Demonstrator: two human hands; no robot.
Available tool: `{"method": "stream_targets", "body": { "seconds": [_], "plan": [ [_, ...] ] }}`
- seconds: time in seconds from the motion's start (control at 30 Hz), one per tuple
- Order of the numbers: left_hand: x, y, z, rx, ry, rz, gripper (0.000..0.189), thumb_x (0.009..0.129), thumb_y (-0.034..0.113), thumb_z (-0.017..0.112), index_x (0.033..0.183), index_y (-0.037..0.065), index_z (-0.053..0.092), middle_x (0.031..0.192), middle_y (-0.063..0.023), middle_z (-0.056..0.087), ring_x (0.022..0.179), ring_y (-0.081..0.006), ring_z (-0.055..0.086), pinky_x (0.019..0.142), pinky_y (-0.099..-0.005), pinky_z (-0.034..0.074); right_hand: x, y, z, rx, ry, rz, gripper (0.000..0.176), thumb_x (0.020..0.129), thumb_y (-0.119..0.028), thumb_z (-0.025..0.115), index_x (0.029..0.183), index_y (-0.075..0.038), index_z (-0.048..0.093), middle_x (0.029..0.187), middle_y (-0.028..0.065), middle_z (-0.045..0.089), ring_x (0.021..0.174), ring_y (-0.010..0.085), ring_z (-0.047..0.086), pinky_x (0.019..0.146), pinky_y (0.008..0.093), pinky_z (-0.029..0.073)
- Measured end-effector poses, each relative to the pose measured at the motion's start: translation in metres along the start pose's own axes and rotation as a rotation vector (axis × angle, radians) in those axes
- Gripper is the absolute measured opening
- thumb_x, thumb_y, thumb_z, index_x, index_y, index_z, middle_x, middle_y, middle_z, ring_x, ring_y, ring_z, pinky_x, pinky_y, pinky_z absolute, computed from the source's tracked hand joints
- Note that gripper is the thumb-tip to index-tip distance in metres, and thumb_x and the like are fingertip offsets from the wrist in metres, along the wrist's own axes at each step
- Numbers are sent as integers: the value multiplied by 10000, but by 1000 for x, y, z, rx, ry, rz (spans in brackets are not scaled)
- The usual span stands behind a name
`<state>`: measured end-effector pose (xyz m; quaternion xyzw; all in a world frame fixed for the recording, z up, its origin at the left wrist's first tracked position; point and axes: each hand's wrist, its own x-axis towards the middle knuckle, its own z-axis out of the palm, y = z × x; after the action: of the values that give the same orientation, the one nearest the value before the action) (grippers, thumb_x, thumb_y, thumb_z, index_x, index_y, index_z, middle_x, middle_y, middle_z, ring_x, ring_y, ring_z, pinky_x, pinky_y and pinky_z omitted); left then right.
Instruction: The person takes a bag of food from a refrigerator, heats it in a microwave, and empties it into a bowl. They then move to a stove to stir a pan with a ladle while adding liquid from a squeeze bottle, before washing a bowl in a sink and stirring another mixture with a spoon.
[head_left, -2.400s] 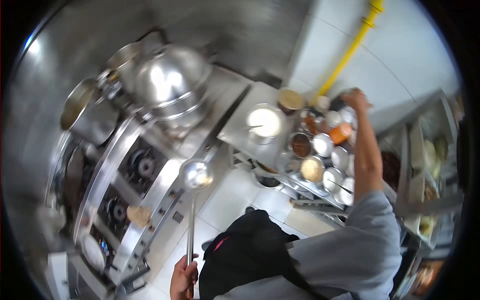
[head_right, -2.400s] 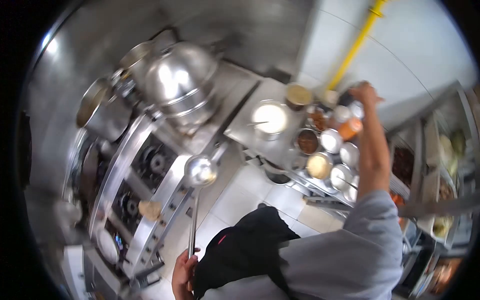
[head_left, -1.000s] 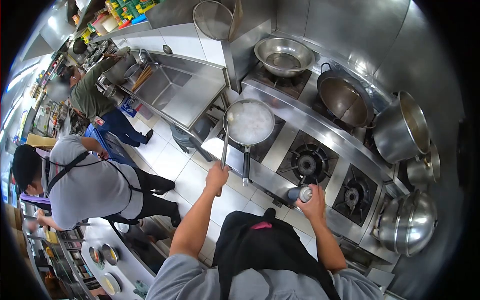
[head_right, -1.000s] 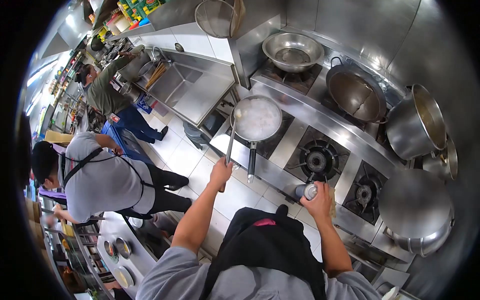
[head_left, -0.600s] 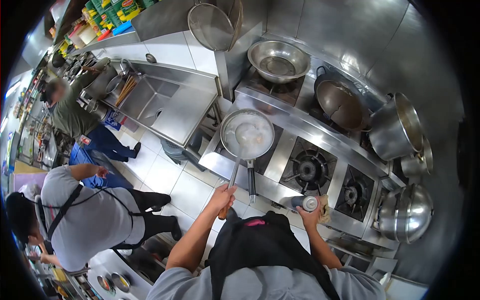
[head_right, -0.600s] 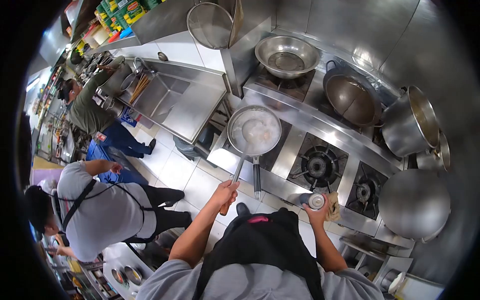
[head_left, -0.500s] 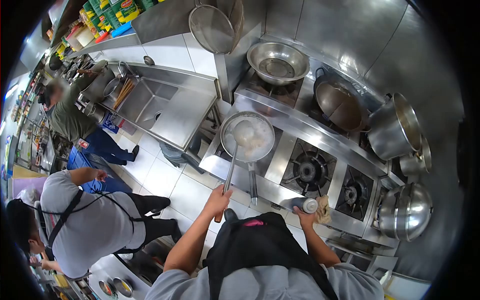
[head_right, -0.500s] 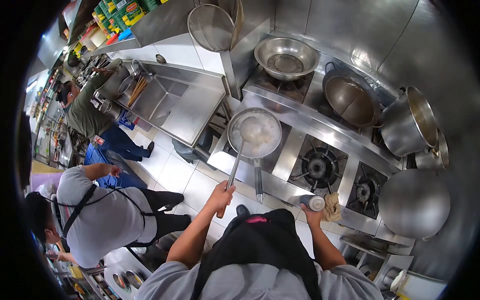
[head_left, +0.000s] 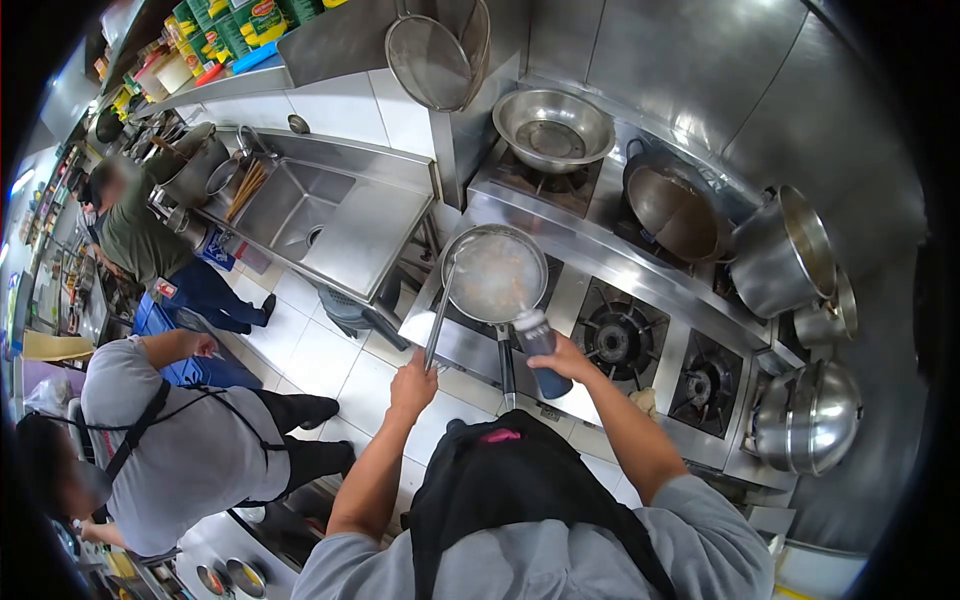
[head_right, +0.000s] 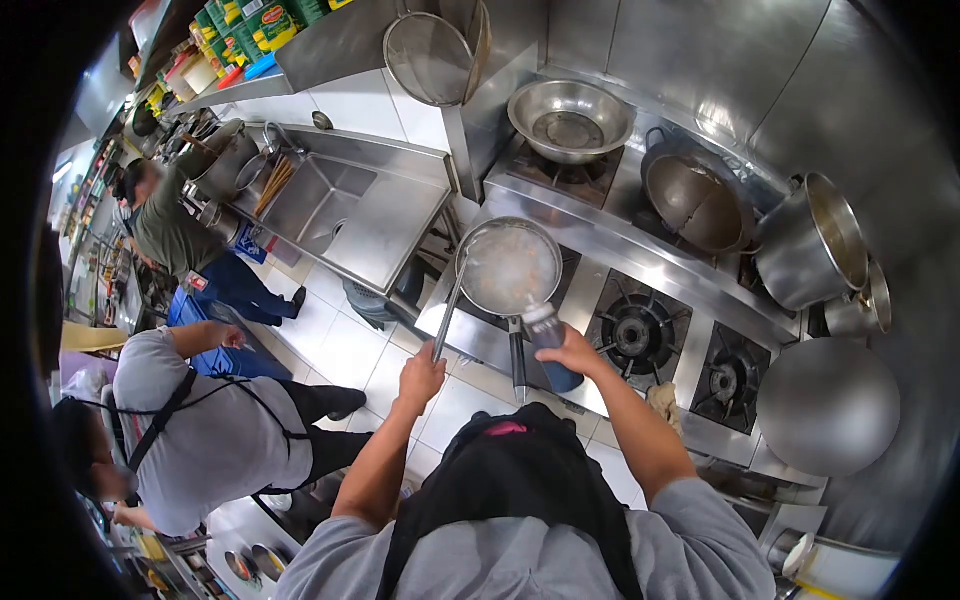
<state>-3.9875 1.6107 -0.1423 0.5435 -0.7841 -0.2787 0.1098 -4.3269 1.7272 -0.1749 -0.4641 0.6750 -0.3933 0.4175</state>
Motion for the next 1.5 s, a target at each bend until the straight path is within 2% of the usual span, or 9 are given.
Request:
{"method": "stream_targets", "body": {
  "seconds": [0.13,0.23,0.6,0.77,0.87,1.13,1.27,1.33,1.5],
  "plan": [
    [-14,-5,29,-190,29,55,276,901,203,662,1093,32,562,752,-232,677,720,-417,688,667,-525,546,33,-39,12,192,-249,406,700,703,-407,855,1248,-58,588,1039,101,694,889,214,687,807,374,548],
    [-32,22,22,-770,-265,-315,188,965,198,618,985,27,543,646,-28,531,519,-97,520,435,-286,431,47,-42,12,384,-270,616,621,729,-426,829,1181,-63,605,979,91,690,786,223,706,699,390,570],
    [-60,35,16,-786,-363,-334,169,971,193,609,959,40,537,663,-18,532,517,-97,511,445,-292,435,44,-43,7,369,-349,656,576,762,-416,818,1151,-54,596,957,113,680,732,236,708,662,391,583],
    [-59,13,18,-316,-215,-75,317,920,214,646,1137,-2,565,799,-243,680,682,-434,670,634,-508,544,43,-48,4,405,-289,648,588,752,-384,825,1164,-19,620,981,127,686,758,247,707,674,386,569],
    [-59,24,7,-80,-22,-32,403,905,212,642,1239,9,544,897,-321,678,851,-532,647,770,-578,530,43,-54,10,274,-307,576,668,731,-401,841,1198,14,604,1014,152,686,801,268,709,703,408,567],
    [-63,25,6,-154,-55,-10,351,915,202,639,1177,-21,570,890,-305,689,840,-482,679,757,-569,531,42,-43,3,80,-267,594,636,703,-341,855,1179,26,647,1028,181,702,798,283,711,716,418,558],
    [-65,36,-5,-452,-325,-273,260,904,216,652,1015,-15,611,866,-291,689,818,-462,684,730,-550,527,42,-31,-8,180,-226,583,692,700,-341,860,1236,12,602,1016,170,696,830,275,706,738,405,558],
    [-55,32,-4,-191,-130,18,287,904,225,652,1092,13,599,861,-292,689,801,-464,686,722,-553,537,47,-19,-4,164,-234,559,698,694,-337,866,1240,6,601,1022,168,696,836,270,703,746,399,557],
    [-16,34,-4,78,26,-18,357,911,227,642,1206,50,549,856,-294,688,827,-485,679,751,-576,540,53,-7,13,-23,-148,371,731,665,-349,882,1239,8,607,1067,165,694,883,261,695,797,390,549]
  ]
}}
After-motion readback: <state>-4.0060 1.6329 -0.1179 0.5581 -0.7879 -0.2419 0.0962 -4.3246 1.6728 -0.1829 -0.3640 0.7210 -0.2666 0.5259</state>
